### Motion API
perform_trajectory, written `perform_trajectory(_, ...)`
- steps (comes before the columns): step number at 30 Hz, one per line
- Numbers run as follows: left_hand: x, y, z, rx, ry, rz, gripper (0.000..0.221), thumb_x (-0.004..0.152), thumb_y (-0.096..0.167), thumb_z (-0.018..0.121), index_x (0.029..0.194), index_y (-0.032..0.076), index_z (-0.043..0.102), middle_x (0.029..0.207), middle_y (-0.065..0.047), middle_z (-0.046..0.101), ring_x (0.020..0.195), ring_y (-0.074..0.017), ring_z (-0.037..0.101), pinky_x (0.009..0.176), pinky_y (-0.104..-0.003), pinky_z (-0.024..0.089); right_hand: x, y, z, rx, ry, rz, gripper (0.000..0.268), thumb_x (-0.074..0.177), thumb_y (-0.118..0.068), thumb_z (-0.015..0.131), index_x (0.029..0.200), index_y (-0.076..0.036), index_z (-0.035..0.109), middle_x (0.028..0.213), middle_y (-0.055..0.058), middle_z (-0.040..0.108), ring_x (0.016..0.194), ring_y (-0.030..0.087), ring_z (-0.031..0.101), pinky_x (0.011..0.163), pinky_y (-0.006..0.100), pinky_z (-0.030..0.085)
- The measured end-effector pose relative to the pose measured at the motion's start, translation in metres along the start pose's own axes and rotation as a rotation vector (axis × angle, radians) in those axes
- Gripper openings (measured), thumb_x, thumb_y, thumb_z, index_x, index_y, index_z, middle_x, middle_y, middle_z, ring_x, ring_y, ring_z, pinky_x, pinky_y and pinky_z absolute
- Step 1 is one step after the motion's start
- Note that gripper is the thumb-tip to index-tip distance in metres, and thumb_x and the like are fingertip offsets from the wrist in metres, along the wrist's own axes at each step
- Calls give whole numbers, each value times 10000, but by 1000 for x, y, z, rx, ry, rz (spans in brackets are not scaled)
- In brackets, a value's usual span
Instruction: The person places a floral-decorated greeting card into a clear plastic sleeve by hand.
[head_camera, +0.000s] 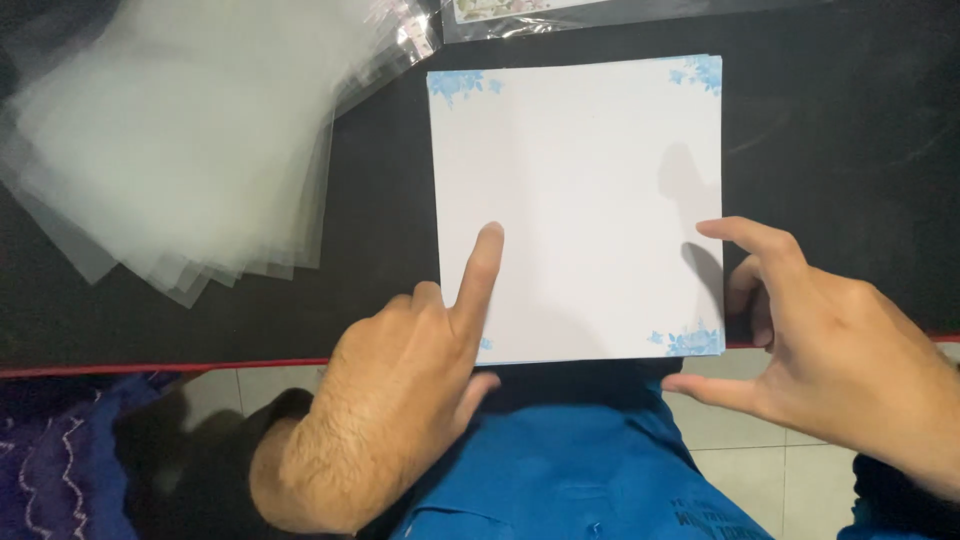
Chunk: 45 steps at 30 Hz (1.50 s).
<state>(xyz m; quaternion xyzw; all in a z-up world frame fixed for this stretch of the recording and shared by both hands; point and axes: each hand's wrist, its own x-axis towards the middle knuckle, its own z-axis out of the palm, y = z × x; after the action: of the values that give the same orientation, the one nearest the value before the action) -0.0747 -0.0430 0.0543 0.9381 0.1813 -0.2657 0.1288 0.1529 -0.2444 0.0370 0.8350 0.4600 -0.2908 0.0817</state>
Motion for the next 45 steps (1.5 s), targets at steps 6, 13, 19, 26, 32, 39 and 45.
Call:
perform_trajectory(6,0,1,22,-32,167,45,961,726,-54,632,1609,76,276,742,-88,563,540,-244,600,337,-393,549,0,-3,5,84,8,-33,1212,584,-479,962,1551,-218,280,942,11,713,733,142,743,598,337,662)
perform_trajectory(13,-4,-3,-12,-68,-35,-22,1296,794,799,805,1653,104,127,818,-100,657,643,-273,686,474,-436,603,-7,4,-10,53,-37,54,1336,505,-653,966,1582,-305,257,836,-59,739,676,98,779,641,282,665)
perform_trajectory(19,43,-23,-65,239,434,54,811,954,789,613,1320,78,477,890,-86,664,735,-217,655,468,-343,588,0,13,-8,261,442,-94,571,717,-407,895,1179,-177,651,647,-40,631,513,89,563,539,246,483)
perform_trajectory(26,199,-79,-132,-100,367,348,437,959,376,721,1246,75,586,1133,-110,661,1071,-292,599,870,-450,486,40,23,15,569,617,-235,177,861,-265,790,765,-149,698,540,-53,575,485,59,507,518,231,414)
perform_trajectory(32,284,-88,-137,-101,424,338,496,875,370,759,1230,60,605,1147,-154,589,1018,-331,595,829,-464,485,41,24,17,613,674,-311,192,872,-244,770,726,-144,695,517,-54,525,472,56,468,499,217,399)
perform_trajectory(39,296,-76,-152,-141,252,175,616,734,335,841,1264,87,649,1124,-101,651,1004,-308,624,760,-456,521,44,30,20,558,676,-366,163,884,-276,745,770,-166,705,560,-54,565,475,62,491,491,227,404)
perform_trajectory(45,257,-60,-167,-300,334,257,439,732,209,696,1156,174,590,902,-18,578,816,-203,560,653,-400,442,41,27,19,620,704,-339,131,871,-245,761,779,-157,728,548,-64,555,480,52,475,481,211,389)
